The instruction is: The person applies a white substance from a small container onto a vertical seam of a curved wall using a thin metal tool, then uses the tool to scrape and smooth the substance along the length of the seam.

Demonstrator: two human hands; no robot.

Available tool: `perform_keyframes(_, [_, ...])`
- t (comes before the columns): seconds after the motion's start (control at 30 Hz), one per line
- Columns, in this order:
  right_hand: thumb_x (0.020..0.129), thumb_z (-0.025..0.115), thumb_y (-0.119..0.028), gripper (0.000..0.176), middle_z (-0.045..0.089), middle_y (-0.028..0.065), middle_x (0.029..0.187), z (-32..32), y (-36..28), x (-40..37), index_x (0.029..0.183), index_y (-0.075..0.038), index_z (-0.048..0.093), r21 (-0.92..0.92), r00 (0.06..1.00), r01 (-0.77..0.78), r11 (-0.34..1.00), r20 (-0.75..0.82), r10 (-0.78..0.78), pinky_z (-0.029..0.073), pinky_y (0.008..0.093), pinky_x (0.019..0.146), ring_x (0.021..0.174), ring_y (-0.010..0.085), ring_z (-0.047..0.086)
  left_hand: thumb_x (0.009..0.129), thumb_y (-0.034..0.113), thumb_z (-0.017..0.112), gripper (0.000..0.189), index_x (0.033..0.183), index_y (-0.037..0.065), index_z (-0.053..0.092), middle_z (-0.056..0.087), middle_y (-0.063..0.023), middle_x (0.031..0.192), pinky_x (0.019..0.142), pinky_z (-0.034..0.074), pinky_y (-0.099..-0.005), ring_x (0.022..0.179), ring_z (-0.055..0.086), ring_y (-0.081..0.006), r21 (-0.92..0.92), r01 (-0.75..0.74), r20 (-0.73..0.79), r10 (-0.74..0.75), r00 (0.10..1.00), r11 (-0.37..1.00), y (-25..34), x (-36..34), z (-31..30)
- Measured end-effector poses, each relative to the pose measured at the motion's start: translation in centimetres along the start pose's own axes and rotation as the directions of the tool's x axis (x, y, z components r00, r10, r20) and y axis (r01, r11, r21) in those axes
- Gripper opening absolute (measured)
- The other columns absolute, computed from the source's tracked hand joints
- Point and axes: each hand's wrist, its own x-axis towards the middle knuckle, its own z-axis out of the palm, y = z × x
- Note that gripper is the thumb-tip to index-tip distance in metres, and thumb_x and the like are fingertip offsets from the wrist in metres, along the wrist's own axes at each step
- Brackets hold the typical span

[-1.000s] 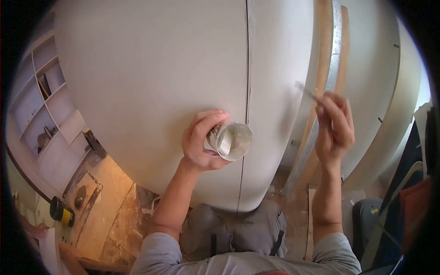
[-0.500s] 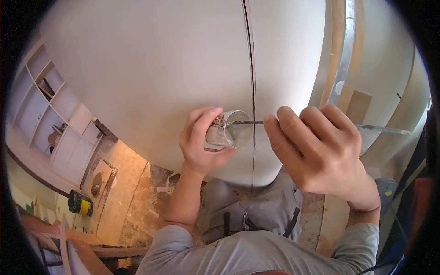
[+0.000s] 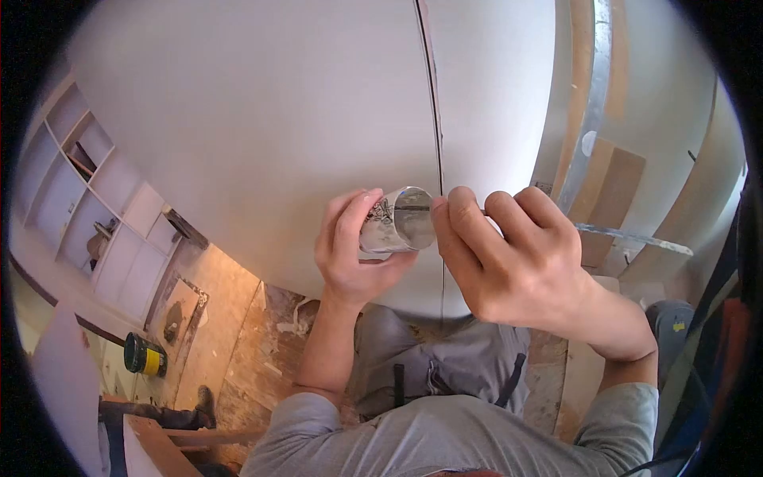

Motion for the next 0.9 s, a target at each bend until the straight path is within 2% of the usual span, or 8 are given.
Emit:
perform_keyframes(0.17, [0.061, 0.073, -0.016, 0.043, 0.073, 0.0122, 0.1, -0.2, -0.5, -0.9, 0.098, 0.003, 0.083, 0.015, 0.988, -0.045, 0.999, -0.147, 0.047, 0.04, 0.0302, 0.06, 0.075, 0.0188, 0.062, 0.065, 0.006, 0.099, 0.077, 0.135, 0.0, 0.067, 0.074, -0.0169, 0.118, 0.085, 0.065, -0.0396, 0.1, 0.077, -0.0313, -0.094, 0.078, -0.011, -0.079, 0.997, 0.993, 0.2, -0.5, -0.1])
perform_keyframes(0.27, [0.067, 0.081, -0.01, 0.04, 0.077, 0.0096, 0.105, -1.1, -0.5, -1.5, 0.105, -0.001, 0.085, 0.05, 0.983, -0.079, 0.996, -0.162, 0.086, 0.044, 0.0299, 0.063, 0.077, 0.0183, 0.068, 0.069, 0.007, 0.098, 0.073, 0.134, -0.001, 0.066, 0.074, -0.0168, 0.116, 0.086, 0.064, -0.0393, 0.1, 0.077, -0.0306, -0.116, 0.138, -0.018, -0.141, 0.99, 0.984, 0.4, -0.7, -0.4])
perform_keyframes(0.43, [0.068, 0.083, -0.007, 0.042, 0.079, 0.0087, 0.105, -2.7, 0.3, -2.3, 0.11, -0.006, 0.086, 0.087, 0.983, -0.125, 0.988, -0.124, 0.136, 0.045, 0.0304, 0.063, 0.077, 0.0189, 0.07, 0.074, 0.011, 0.098, 0.07, 0.134, -0.002, 0.065, 0.074, -0.0164, 0.116, 0.087, 0.063, -0.0391, 0.101, 0.077, -0.0289, -0.184, 0.236, -0.046, -0.248, 0.968, 0.954, 0.1, -1.4, -0.6])
perform_keyframes(0.5, [0.07, 0.08, -0.012, 0.037, 0.077, 0.0088, 0.107, -2.5, 0.6, -2.8, 0.106, -0.004, 0.084, 0.104, 0.976, -0.139, 0.985, -0.155, 0.154, 0.043, 0.0298, 0.06, 0.078, 0.0163, 0.068, 0.075, 0.014, 0.099, 0.07, 0.133, -0.003, 0.065, 0.074, -0.0162, 0.117, 0.088, 0.063, -0.0388, 0.102, 0.077, -0.0283, -0.193, 0.297, 0.0, -0.303, 0.953, 0.935, 0.1, -1.6, -0.6])
perform_keyframes(0.63, [0.071, 0.08, -0.007, 0.039, 0.077, 0.0054, 0.106, -2.3, 0.6, -3.4, 0.109, -0.007, 0.084, 0.156, 0.97, -0.192, 0.969, -0.12, 0.212, 0.042, 0.0297, 0.059, 0.076, 0.0141, 0.065, 0.075, 0.016, 0.099, 0.07, 0.133, -0.004, 0.065, 0.074, -0.0159, 0.117, 0.088, 0.063, -0.0392, 0.102, 0.077, -0.0283, -0.238, 0.287, -0.01, -0.297, 0.955, 0.928, 0.5, -1.7, -0.2])
perform_keyframes(0.73, [0.07, 0.079, -0.005, 0.04, 0.076, 0.004, 0.107, -1.9, 1.1, -3.5, 0.109, -0.008, 0.084, 0.179, 0.973, -0.173, 0.968, -0.122, 0.197, 0.043, 0.0304, 0.059, 0.075, 0.0138, 0.064, 0.08, 0.013, 0.098, 0.071, 0.137, -0.007, 0.06, 0.074, -0.0159, 0.119, 0.092, 0.062, -0.037, 0.106, 0.075, -0.0235, -0.205, 0.248, 0.041, -0.245, 0.969, 0.947, 0.3, -1.4, -0.3])
perform_keyframes(0.87, [0.069, 0.079, -0.009, 0.039, 0.076, 0.0029, 0.107, -2.7, 0.9, -2.4, 0.108, -0.008, 0.084, 0.193, 0.982, -0.177, 0.965, -0.033, 0.187, 0.043, 0.0308, 0.059, 0.076, 0.0138, 0.064, 0.074, 0.01, 0.099, 0.071, 0.136, -0.002, 0.066, 0.073, -0.0166, 0.122, 0.093, 0.062, -0.039, 0.107, 0.075, -0.0268, -0.195, 0.166, 0.049, -0.159, 0.986, 0.967, 0.3, -0.7, -0.9])
perform_keyframes(0.9, [0.068, 0.079, -0.011, 0.038, 0.074, 0.0031, 0.107, -2.9, 0.9, -1.8, 0.106, -0.006, 0.084, 0.161, 0.989, -0.144, 0.976, 0.005, 0.145, 0.044, 0.0305, 0.059, 0.075, 0.0139, 0.062, 0.072, 0.009, 0.1, 0.072, 0.136, 0.0, 0.067, 0.073, -0.0167, 0.123, 0.093, 0.062, -0.0395, 0.107, 0.075, -0.0281, -0.171, 0.148, 0.06, -0.139, 0.988, 0.974, 0.3, -0.6, -0.9])
